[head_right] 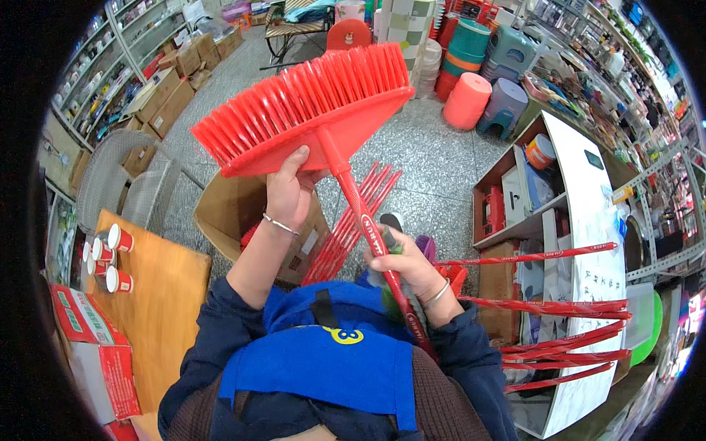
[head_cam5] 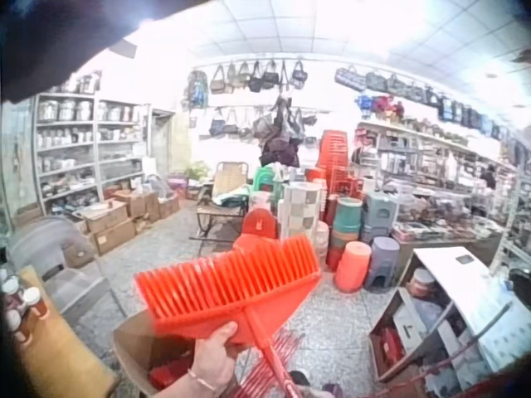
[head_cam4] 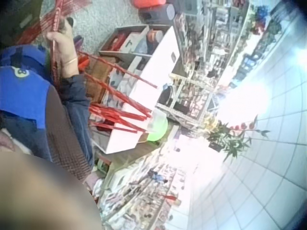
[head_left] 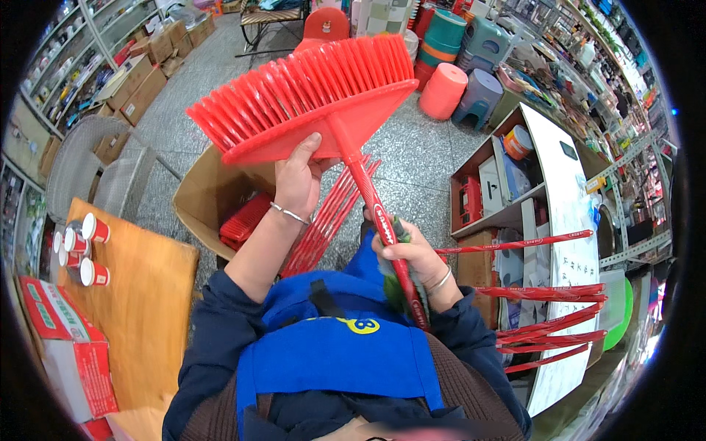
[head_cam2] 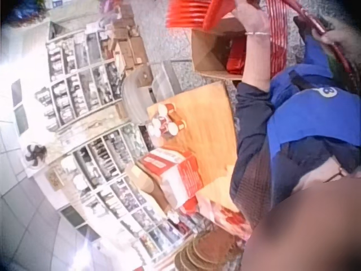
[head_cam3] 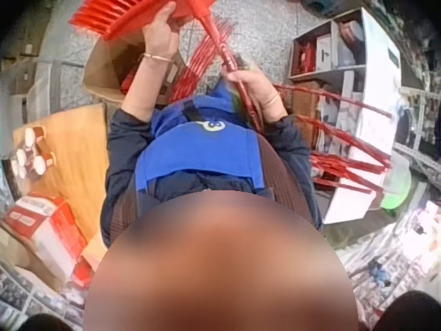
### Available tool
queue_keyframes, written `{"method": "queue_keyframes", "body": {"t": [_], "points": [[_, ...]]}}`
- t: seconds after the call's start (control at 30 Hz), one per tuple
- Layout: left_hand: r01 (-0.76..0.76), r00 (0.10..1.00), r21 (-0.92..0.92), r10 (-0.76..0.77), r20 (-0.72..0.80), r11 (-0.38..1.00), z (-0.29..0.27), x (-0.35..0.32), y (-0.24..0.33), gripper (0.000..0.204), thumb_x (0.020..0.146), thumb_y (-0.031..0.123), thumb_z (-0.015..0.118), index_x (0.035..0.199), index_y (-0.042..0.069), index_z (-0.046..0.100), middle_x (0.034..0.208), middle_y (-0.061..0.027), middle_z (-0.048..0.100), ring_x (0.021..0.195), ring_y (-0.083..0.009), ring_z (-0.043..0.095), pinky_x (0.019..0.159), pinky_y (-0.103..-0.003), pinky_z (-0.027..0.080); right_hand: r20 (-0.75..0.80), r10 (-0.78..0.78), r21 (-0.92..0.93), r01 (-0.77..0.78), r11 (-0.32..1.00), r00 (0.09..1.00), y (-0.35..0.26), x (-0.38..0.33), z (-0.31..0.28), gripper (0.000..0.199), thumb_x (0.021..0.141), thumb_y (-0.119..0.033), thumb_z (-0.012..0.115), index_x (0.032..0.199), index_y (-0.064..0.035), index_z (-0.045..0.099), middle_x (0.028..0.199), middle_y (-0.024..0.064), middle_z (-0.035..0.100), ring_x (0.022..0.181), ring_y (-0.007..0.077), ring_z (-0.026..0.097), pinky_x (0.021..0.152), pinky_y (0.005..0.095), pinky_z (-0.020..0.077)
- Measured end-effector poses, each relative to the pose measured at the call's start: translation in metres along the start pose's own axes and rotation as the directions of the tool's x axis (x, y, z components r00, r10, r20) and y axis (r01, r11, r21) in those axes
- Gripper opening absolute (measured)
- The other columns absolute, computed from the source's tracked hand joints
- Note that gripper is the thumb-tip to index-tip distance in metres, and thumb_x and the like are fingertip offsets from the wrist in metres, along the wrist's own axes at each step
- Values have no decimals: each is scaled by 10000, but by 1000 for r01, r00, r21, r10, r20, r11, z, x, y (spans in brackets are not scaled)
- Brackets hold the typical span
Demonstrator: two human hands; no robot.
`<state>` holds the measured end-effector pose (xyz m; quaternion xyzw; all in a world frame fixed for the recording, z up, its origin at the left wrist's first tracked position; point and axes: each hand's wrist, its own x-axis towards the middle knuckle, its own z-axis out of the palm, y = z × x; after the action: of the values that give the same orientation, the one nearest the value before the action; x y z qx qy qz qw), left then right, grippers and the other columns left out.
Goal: The person assembles brooms by inserting red plastic handles into purple and red broom heads. They wipe the handles with a green cloth before insertion and place the completed brooms on the floor. The process is repeated for multiple brooms.
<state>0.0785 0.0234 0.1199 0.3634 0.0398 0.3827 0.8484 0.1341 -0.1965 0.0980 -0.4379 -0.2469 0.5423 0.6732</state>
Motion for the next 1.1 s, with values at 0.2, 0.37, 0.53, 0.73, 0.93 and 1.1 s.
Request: {"method": "queue_keyframes", "body": {"t": [0.2, 0.37, 0.53, 0.73, 0.93, 1.1], "points": [[11, 987, 214, 23, -158, 977, -2, -4, -9, 257, 864, 41, 560, 1119, 23, 537, 1032, -99, 626, 874, -214, 653, 635, -341, 593, -92, -493, -987, -13, 161, 865, 5, 5, 25, 734, 669, -200, 744, 1312, -52, 425, 976, 185, 639, 816, 318, 649, 696, 368, 513], [14, 989, 288, 29, -144, 957, -5, -10, -13, 262, 857, 36, 564, 1116, 9, 537, 1027, -106, 624, 882, -214, 648, 665, -348, 589, -139, -534, -981, -191, -43, 834, 20, 22, 30, 580, 693, -189, 716, 1210, -57, 489, 853, 178, 641, 668, 340, 629, 585, 387, 499], [17, 992, 113, -2, -128, 993, -11, -9, -6, 270, 872, 47, 554, 1139, 16, 534, 1067, -110, 621, 929, -215, 637, 750, -358, 573, -103, -312, -823, 95, 559, 945, 2, 24, 17, 472, 733, -107, 659, 1167, 11, 518, 723, 92, 592, 609, 180, 592, 567, 330, 483], [85, 992, -240, -105, -76, 967, -20, -9, -3, 265, 883, 44, 535, 1149, 47, 526, 1094, -98, 612, 955, -211, 629, 777, -348, 564, 166, 33, 239, -73, 968, 986, 4, 30, 20, 464, 764, -153, 624, 1176, 32, 517, 695, 42, 543, 544, 105, 476, 512, 243, 394], [-10, 993, 78, 19, -113, 997, -24, 1, 6, 275, 873, 48, 547, 1146, 29, 524, 1071, -99, 622, 945, -218, 633, 781, -377, 555, -207, -282, -682, 68, 728, 937, 7, 28, 28, 627, 742, -175, 726, 1280, -13, 448, 864, 117, 624, 704, 205, 619, 637, 290, 489], [-99, 965, 259, 156, -210, 961, -17, 1, 0, 233, 850, 18, 573, 1082, 5, 558, 1027, -76, 624, 918, -163, 614, 804, -317, 512, -112, -515, -992, -128, 4, 850, 18, 19, 51, 714, 708, -178, 729, 1341, -119, 404, 888, 167, 635, 736, 328, 638, 627, 401, 507]]}}
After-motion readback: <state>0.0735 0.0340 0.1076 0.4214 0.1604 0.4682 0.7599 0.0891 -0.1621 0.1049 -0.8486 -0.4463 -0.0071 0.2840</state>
